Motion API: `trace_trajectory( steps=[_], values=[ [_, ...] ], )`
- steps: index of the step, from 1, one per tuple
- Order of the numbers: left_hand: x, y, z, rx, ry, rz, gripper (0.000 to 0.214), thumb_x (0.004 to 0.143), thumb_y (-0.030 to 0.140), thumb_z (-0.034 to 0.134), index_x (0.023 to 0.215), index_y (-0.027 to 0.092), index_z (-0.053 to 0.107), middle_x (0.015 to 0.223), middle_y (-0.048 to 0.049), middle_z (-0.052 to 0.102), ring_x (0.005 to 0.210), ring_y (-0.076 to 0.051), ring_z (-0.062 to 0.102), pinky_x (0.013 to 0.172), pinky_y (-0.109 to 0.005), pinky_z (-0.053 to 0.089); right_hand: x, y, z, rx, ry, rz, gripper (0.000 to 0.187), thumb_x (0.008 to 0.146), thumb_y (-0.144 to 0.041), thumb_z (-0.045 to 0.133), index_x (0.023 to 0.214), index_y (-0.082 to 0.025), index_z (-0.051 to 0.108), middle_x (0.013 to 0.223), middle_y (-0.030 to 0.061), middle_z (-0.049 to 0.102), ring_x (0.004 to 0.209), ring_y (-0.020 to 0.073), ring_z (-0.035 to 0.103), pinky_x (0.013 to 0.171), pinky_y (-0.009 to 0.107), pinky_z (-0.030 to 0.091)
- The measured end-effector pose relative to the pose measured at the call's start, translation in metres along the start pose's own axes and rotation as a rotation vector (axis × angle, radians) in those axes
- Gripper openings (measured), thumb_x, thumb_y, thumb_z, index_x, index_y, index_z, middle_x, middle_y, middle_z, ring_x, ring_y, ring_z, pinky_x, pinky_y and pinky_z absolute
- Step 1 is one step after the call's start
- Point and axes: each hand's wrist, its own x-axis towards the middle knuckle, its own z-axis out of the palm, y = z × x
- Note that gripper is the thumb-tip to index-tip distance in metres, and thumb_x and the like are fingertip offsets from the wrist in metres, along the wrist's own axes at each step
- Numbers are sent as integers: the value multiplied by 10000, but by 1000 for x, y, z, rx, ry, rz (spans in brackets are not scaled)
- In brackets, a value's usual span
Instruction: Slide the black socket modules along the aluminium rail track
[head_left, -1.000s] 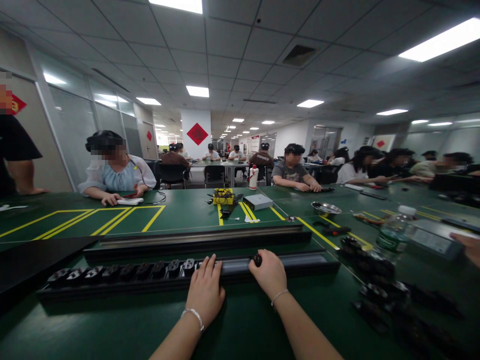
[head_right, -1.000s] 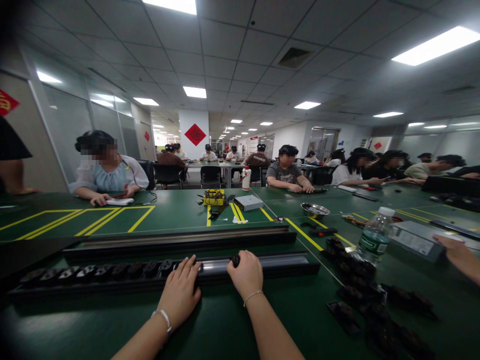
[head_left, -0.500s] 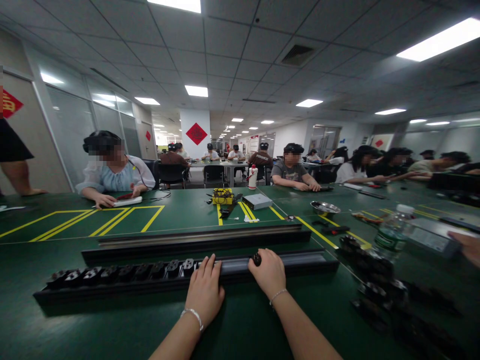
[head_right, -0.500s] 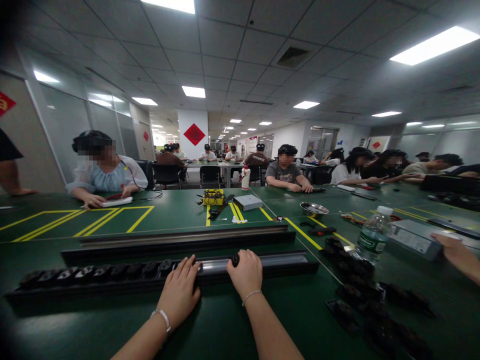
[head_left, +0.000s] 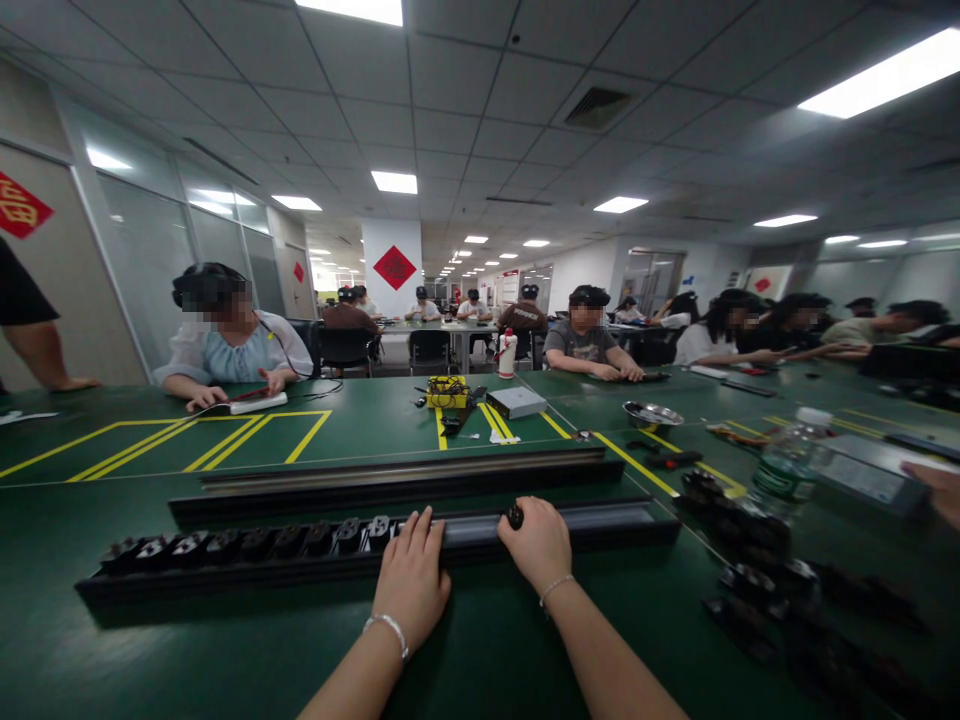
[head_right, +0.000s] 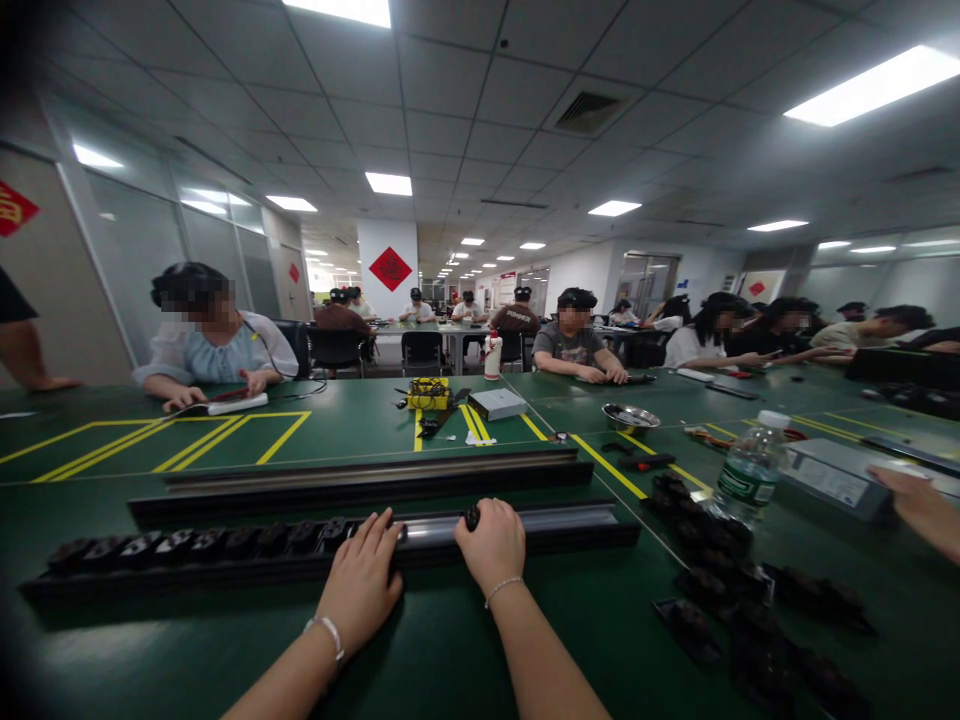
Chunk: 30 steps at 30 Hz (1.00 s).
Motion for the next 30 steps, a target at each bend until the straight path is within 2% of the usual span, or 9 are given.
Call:
trace_trajectory(
  steps=[19, 30],
  values=[
    [0, 1, -1, 4, -16, -14, 581, 701, 196, 414, 1282, 219, 396, 1428, -19, 295, 1309, -208, 229, 1020, -386, 254, 1, 1, 0, -19, -7, -10, 125, 728, -285, 503, 723, -187, 580, 744, 48, 603, 823, 180, 532, 735, 264, 352],
    [0, 1, -3, -9, -9, -15, 577, 706, 188, 412, 1283, 217, 398, 1425, -20, 303, 1306, -212, 236, 1020, -393, 254, -1, 2, 2, -7, 25, 4, 161, 721, -313, 508, 792, -182, 569, 826, 68, 609, 868, 193, 539, 771, 275, 353]
  ],
)
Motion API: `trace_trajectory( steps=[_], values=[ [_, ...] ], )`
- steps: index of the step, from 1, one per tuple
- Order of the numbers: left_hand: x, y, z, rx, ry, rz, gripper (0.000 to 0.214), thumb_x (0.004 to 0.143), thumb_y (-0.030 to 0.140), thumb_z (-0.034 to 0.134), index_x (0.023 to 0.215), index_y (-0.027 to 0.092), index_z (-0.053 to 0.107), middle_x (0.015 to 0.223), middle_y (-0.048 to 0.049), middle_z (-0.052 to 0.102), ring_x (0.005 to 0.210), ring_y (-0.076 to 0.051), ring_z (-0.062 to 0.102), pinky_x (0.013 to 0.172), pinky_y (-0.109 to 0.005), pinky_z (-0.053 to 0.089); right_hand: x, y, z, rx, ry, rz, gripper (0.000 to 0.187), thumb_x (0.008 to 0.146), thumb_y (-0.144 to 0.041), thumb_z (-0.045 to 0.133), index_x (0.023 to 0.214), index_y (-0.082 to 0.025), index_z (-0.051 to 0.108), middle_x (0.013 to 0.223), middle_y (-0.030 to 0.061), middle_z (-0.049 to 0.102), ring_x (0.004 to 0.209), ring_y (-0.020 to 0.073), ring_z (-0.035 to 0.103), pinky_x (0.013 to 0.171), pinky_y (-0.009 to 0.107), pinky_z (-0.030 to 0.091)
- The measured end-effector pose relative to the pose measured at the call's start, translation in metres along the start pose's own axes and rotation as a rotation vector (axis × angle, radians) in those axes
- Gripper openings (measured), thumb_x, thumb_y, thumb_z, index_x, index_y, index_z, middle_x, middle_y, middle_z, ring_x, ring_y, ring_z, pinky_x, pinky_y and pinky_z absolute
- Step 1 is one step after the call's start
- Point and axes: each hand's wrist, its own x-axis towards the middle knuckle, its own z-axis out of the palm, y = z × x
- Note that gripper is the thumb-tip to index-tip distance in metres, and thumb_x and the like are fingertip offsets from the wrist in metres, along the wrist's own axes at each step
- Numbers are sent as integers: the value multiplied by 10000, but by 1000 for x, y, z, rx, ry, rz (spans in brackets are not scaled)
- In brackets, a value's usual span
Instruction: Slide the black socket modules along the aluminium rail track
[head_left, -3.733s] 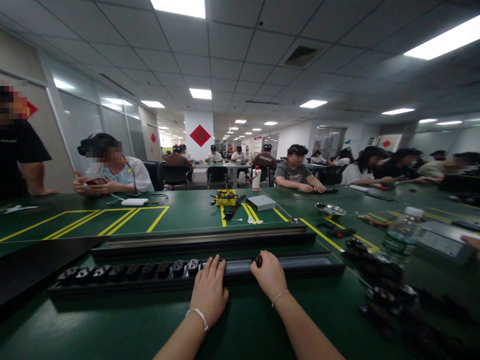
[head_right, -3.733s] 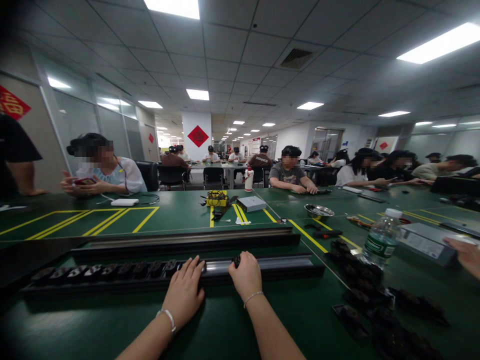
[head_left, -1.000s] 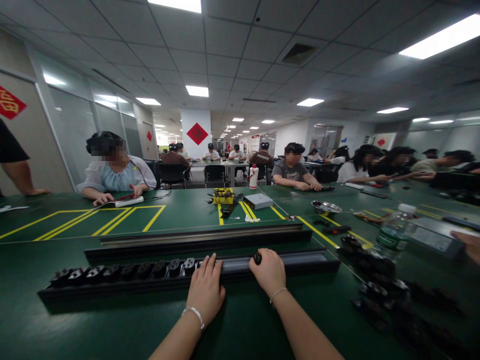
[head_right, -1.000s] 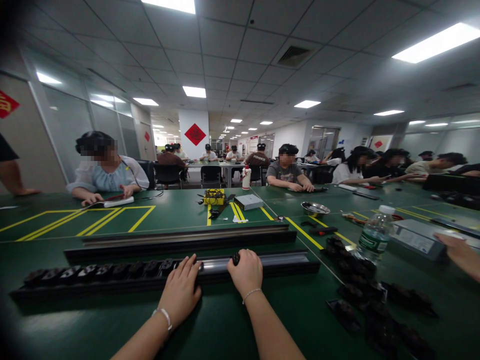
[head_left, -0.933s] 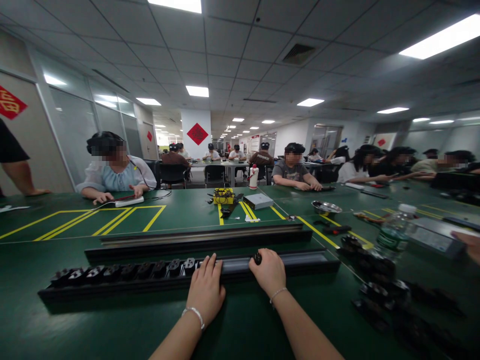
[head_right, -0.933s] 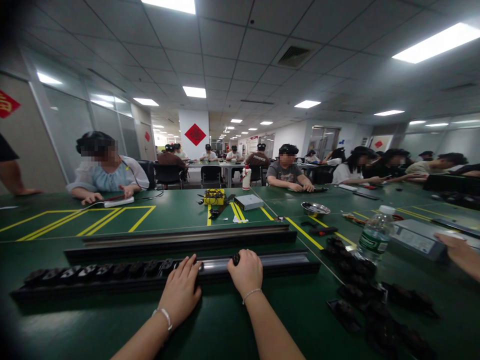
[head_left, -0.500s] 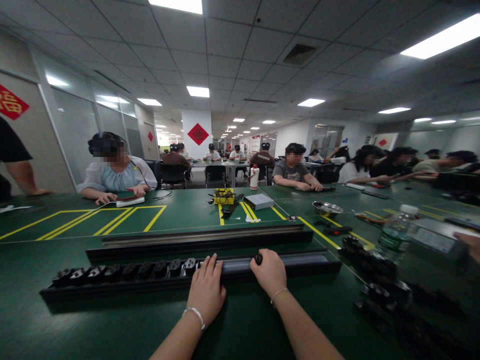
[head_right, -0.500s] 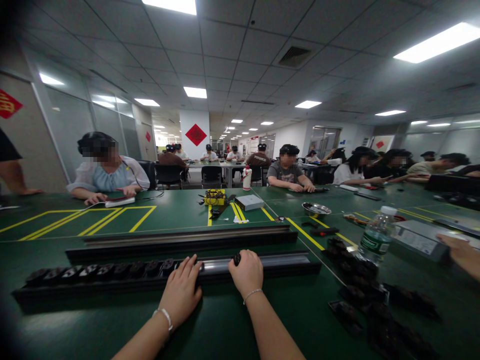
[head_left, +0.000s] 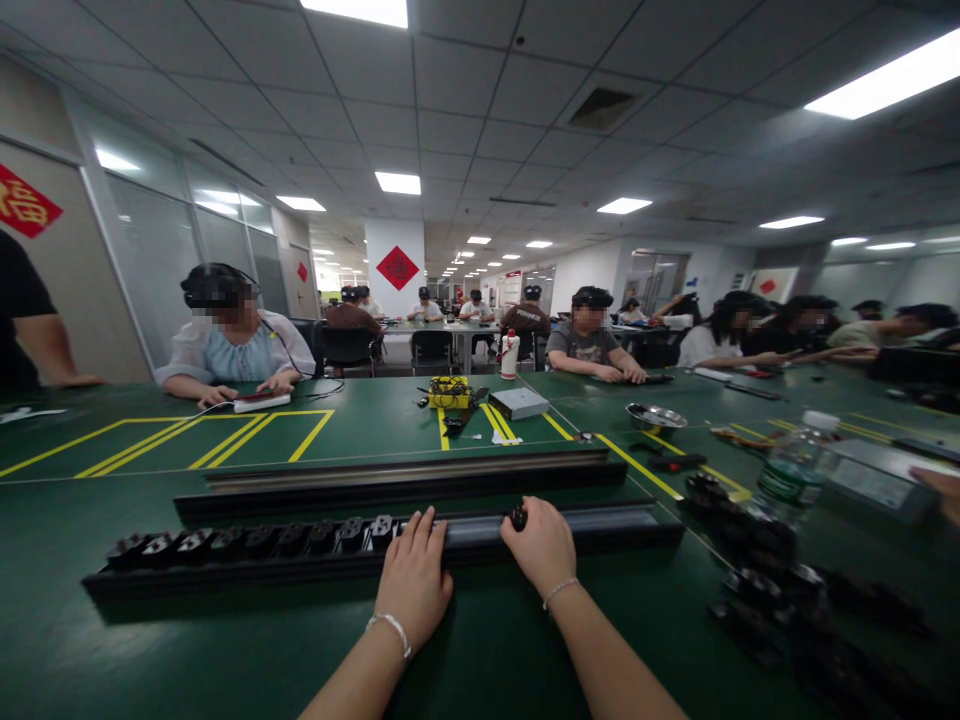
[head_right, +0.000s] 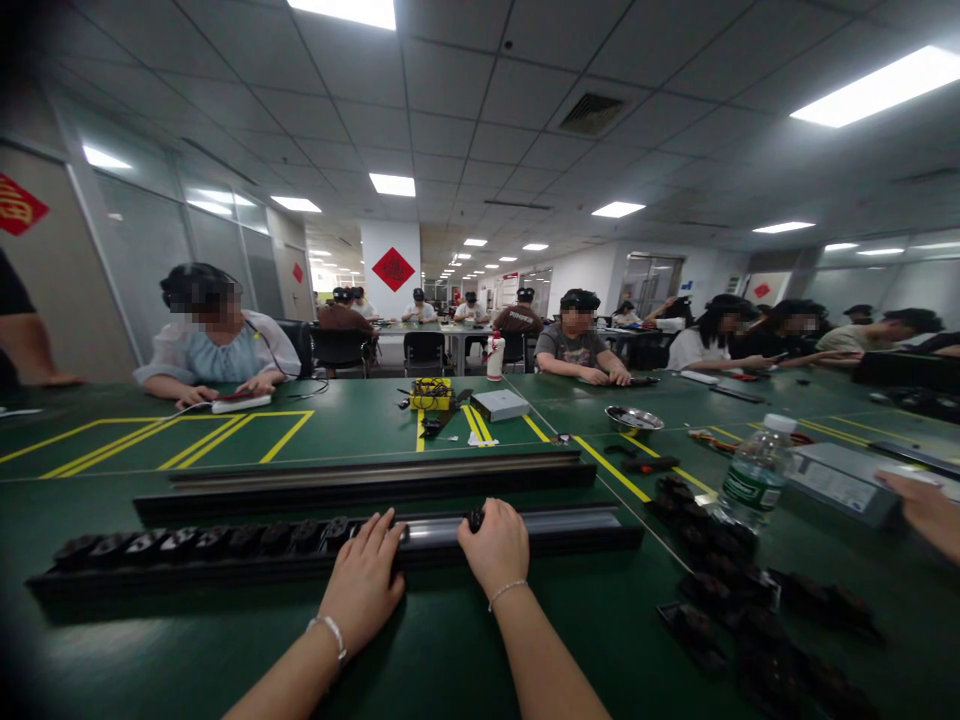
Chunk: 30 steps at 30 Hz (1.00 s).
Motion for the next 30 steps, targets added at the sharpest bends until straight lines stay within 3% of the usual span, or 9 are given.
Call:
trace_trajectory(
  steps=[30],
  values=[
    [1, -5, 9, -5, 52, 37, 566, 707, 220, 414, 1272, 223, 400, 1414, -23, 323, 1295, -209, 250, 1007, -375, 257, 5, 3, -5, 56, -143, 88, 219, 739, -327, 480, 861, -186, 595, 873, 69, 611, 882, 184, 541, 668, 248, 367]
  ],
)
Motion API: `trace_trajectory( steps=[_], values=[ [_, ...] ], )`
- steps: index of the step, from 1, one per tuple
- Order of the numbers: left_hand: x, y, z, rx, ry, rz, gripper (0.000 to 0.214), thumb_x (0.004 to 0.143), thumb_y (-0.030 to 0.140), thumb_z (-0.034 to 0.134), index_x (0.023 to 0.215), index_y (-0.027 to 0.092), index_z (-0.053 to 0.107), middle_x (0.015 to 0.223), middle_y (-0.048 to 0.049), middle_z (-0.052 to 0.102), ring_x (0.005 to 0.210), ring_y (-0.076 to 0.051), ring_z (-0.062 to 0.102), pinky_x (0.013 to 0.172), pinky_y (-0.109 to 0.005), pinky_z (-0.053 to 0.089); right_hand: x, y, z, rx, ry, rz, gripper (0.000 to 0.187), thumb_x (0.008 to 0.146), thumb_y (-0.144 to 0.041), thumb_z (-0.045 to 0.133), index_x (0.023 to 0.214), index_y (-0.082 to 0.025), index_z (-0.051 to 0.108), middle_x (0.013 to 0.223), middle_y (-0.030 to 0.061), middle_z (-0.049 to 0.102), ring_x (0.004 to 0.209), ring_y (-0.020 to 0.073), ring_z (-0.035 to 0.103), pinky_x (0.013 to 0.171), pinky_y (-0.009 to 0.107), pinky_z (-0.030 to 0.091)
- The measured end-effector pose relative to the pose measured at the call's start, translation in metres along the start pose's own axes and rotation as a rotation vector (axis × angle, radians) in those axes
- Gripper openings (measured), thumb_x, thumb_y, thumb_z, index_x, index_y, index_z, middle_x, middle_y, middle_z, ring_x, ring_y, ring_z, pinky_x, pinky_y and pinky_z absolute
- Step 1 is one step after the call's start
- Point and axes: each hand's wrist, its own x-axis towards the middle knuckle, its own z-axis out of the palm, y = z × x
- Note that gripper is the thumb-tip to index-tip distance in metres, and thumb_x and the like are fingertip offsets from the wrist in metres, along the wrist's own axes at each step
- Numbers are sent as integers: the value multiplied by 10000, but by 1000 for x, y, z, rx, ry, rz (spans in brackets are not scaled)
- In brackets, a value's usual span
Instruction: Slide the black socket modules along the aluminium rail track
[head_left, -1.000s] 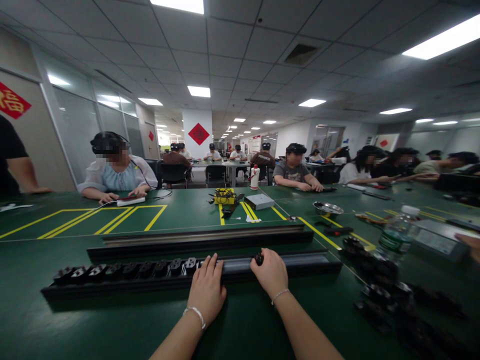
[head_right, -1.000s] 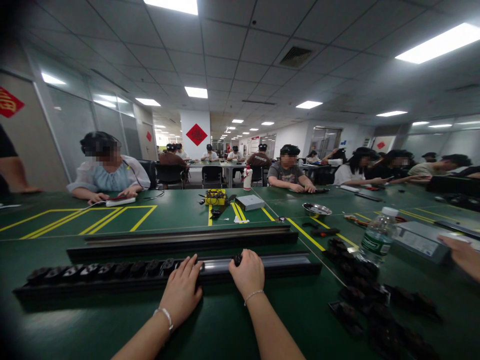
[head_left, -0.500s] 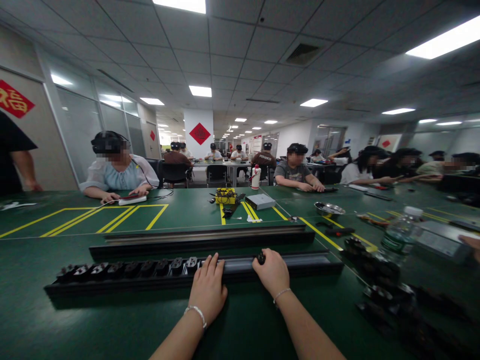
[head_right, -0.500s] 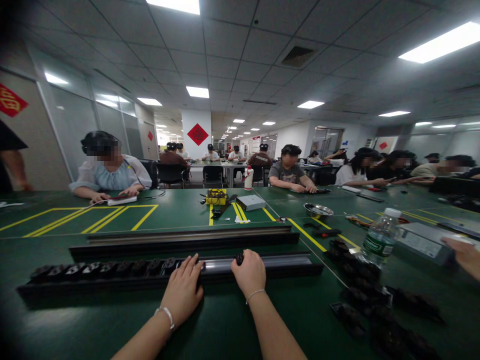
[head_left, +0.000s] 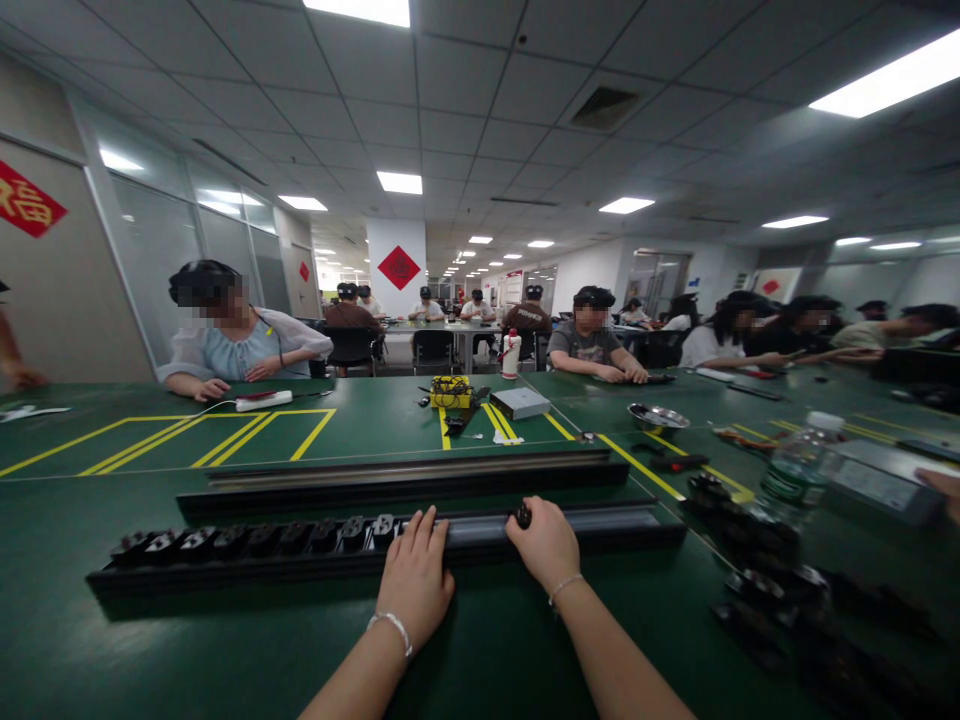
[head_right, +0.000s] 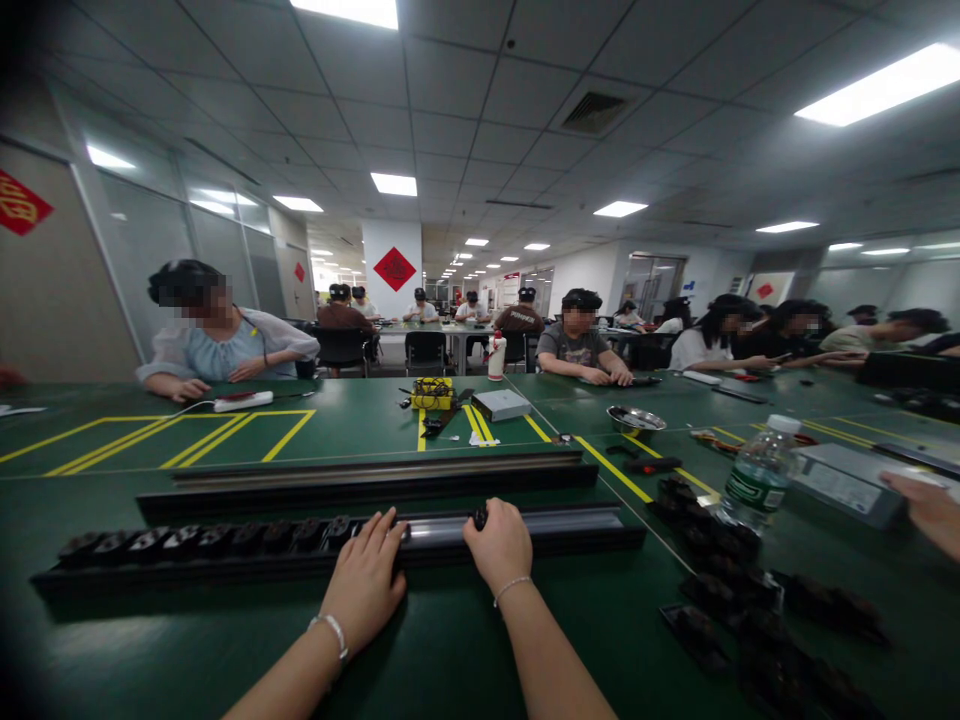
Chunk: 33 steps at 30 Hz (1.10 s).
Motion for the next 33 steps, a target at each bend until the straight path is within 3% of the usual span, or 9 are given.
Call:
trace_trajectory(
  steps=[12, 33],
  values=[
    [0, 1, -3, 9, -19, 0, 571, 702, 214, 425, 1272, 225, 395, 1416, -26, 319, 1298, -205, 246, 1012, -374, 256, 0, 5, -2, -100, 75, -107, 194, 726, -350, 508, 791, -187, 592, 833, 59, 618, 882, 185, 533, 794, 281, 334],
    [0, 1, -5, -26, -27, -10, 573, 704, 201, 418, 1275, 233, 398, 1419, -13, 314, 1301, -205, 243, 1015, -381, 253, 3, 9, -5, -76, 15, -63, 186, 732, -329, 502, 816, -194, 599, 809, 47, 615, 852, 172, 539, 706, 248, 353]
  ],
)
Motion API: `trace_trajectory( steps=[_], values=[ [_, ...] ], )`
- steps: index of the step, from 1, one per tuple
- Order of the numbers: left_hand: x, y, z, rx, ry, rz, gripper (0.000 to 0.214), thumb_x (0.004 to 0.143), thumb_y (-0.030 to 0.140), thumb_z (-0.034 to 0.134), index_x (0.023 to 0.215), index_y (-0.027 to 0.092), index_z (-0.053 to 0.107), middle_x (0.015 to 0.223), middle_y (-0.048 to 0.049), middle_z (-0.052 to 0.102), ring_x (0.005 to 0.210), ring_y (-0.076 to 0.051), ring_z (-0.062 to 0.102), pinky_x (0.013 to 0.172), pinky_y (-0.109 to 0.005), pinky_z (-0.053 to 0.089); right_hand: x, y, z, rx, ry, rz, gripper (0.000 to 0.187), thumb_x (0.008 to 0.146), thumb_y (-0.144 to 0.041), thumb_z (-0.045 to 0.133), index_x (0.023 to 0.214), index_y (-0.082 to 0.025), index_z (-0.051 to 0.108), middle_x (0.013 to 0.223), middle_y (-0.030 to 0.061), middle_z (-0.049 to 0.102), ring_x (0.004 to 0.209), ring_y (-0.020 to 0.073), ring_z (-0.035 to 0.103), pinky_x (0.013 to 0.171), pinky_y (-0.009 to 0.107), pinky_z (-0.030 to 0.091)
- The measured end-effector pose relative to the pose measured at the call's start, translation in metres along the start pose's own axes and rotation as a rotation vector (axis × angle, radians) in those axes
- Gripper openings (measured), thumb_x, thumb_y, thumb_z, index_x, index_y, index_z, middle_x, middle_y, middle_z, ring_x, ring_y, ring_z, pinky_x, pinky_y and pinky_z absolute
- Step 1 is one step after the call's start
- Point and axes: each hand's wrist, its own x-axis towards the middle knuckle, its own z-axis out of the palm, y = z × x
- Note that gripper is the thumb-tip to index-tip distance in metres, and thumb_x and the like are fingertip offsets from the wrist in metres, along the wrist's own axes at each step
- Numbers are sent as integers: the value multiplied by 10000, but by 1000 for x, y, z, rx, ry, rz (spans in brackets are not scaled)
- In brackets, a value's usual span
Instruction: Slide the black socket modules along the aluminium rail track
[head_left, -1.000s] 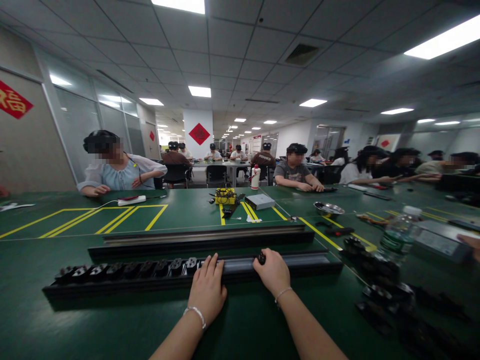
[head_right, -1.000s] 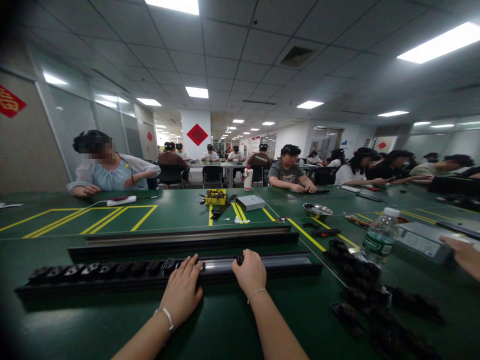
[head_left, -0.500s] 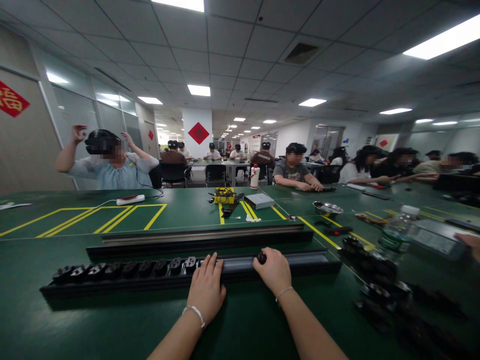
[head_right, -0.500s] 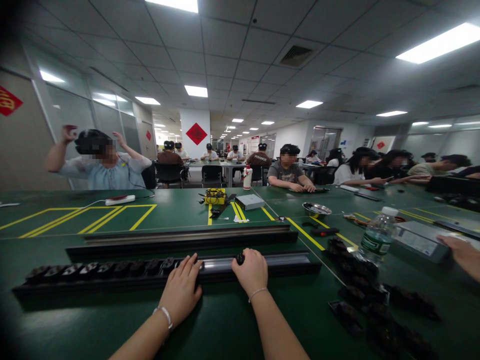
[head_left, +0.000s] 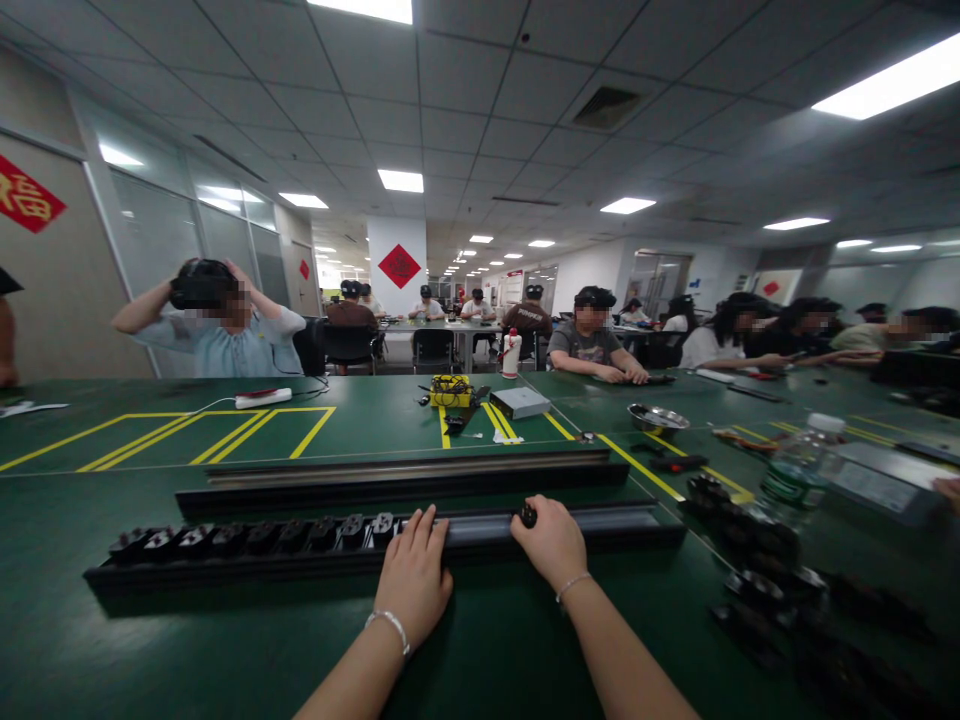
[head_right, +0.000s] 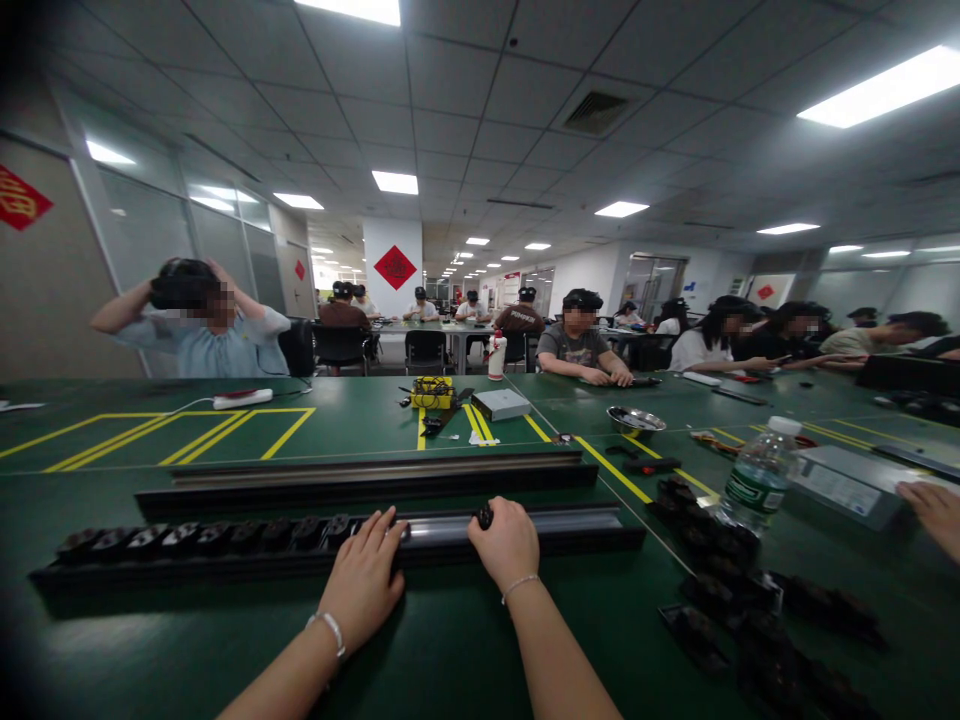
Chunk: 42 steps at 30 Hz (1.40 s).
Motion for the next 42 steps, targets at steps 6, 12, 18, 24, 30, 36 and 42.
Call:
trace_trajectory(
  steps=[6, 12, 18, 24, 30, 36, 42],
  values=[
    [0, 1, -2, 0, -5, -4, 567, 698, 193, 426, 1263, 240, 408, 1418, -15, 314, 1301, -205, 240, 1016, -378, 247, -2, 2, -4, -42, 30, -74, 172, 744, -336, 506, 791, -191, 586, 781, 36, 609, 804, 165, 543, 752, 261, 335],
    [0, -1, 2, -5, 23, 11, 554, 698, 205, 432, 1250, 247, 418, 1411, -18, 327, 1293, -209, 254, 1008, -378, 254, -1, 3, -2, -28, 30, -53, 161, 739, -336, 507, 782, -201, 584, 771, 27, 605, 791, 163, 535, 720, 258, 331],
    [0, 0, 2, -6, 21, 5, 555, 699, 207, 435, 1252, 246, 418, 1414, -18, 321, 1296, -211, 250, 1007, -380, 257, -1, 4, 0, -6, 21, -21, 180, 732, -340, 505, 800, -201, 597, 787, 34, 607, 806, 167, 533, 708, 256, 336],
    [0, 2, -3, 3, -24, -7, 569, 700, 208, 437, 1267, 241, 403, 1423, -22, 302, 1304, -217, 236, 1015, -388, 251, -1, 4, 0, -6, 23, -25, 194, 733, -337, 504, 828, -196, 597, 821, 39, 615, 834, 172, 534, 725, 262, 343],
    [0, 2, -3, 7, -22, -9, 558, 710, 203, 436, 1266, 247, 403, 1424, -18, 302, 1309, -207, 226, 1023, -381, 238, -1, 4, 1, -60, 89, -64, 141, 725, -326, 511, 722, -190, 547, 778, 38, 586, 808, 167, 515, 737, 269, 331],
    [0, 2, -4, 10, -21, -8, 559, 706, 195, 441, 1262, 244, 410, 1422, -18, 306, 1306, -204, 232, 1021, -374, 239, -2, 4, 0, -75, 67, -44, 154, 725, -329, 514, 646, -199, 491, 716, 9, 556, 734, 148, 490, 682, 263, 315],
    [-1, 1, -2, 11, -10, 4, 556, 706, 190, 433, 1259, 246, 408, 1422, -19, 305, 1305, -204, 234, 1016, -375, 249, -1, 5, 0, -57, 60, -33, 126, 725, -310, 509, 671, -197, 516, 719, 18, 558, 746, 153, 494, 677, 259, 313]
  ],
)
